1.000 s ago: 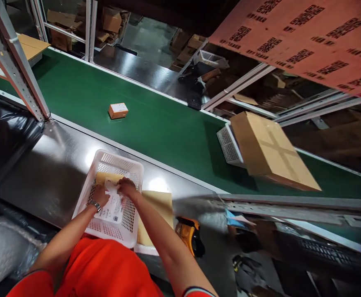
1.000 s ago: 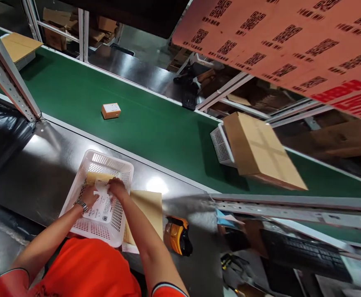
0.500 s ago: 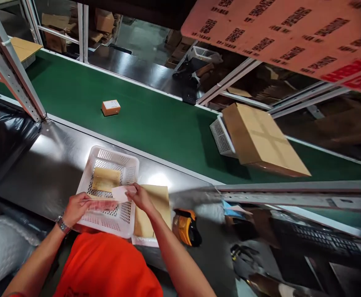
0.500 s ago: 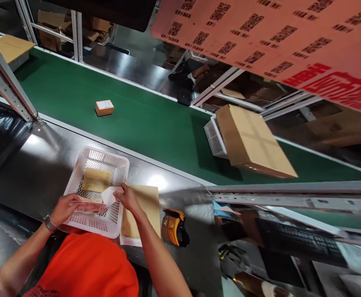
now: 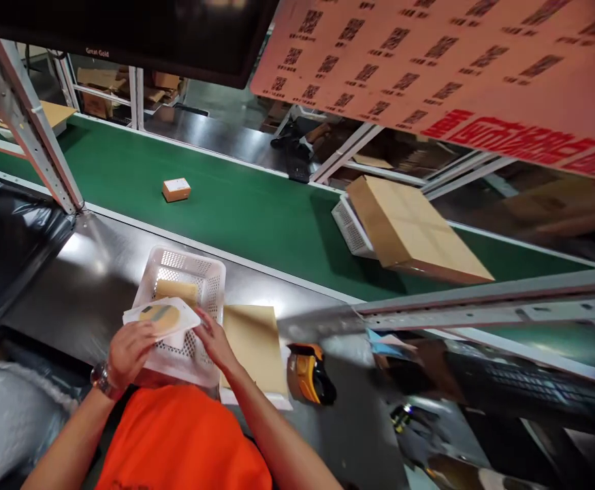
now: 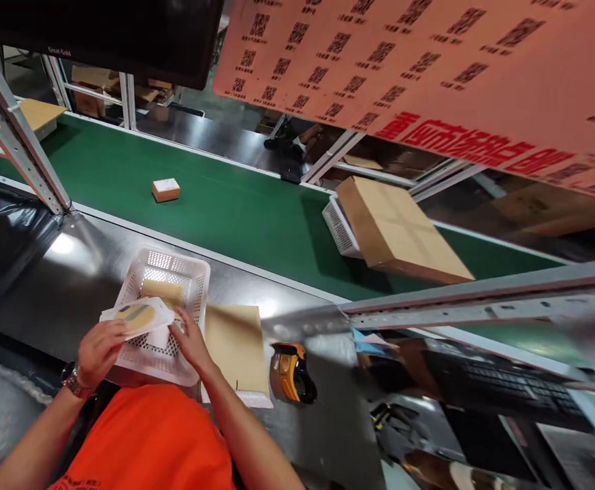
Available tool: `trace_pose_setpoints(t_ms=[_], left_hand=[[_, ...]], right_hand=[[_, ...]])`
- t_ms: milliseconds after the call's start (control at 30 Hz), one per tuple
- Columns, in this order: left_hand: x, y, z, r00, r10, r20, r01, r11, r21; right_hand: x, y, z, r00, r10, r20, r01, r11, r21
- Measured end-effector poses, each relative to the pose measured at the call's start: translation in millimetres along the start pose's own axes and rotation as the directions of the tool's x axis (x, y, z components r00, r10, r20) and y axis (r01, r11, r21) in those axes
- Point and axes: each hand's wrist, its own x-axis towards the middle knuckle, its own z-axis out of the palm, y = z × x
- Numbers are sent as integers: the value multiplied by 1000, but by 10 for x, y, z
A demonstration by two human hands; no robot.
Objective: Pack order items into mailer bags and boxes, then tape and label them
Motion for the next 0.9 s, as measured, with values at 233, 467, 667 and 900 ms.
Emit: trace_pose_setpoints(t_ms=[233,467,667,900], left_hand=[[-128,315,455,961,221,168,-207,973,-98],[-301,344,521,961,76,265,-11,971,-237],[-281,226,755,588,-778,222,791,494,-362],[-152,27,944,276,-792,545,876,-25,-481]], right_hand=[[-403,-304,-137,928,145,344,-351,651,673],[-633,-108,-227,983,173,59,-162,682,714],[-730,-7,-208,982,172,-84,-59,689,723],[-745,129,-218,957,247,-149,-25,586,810]])
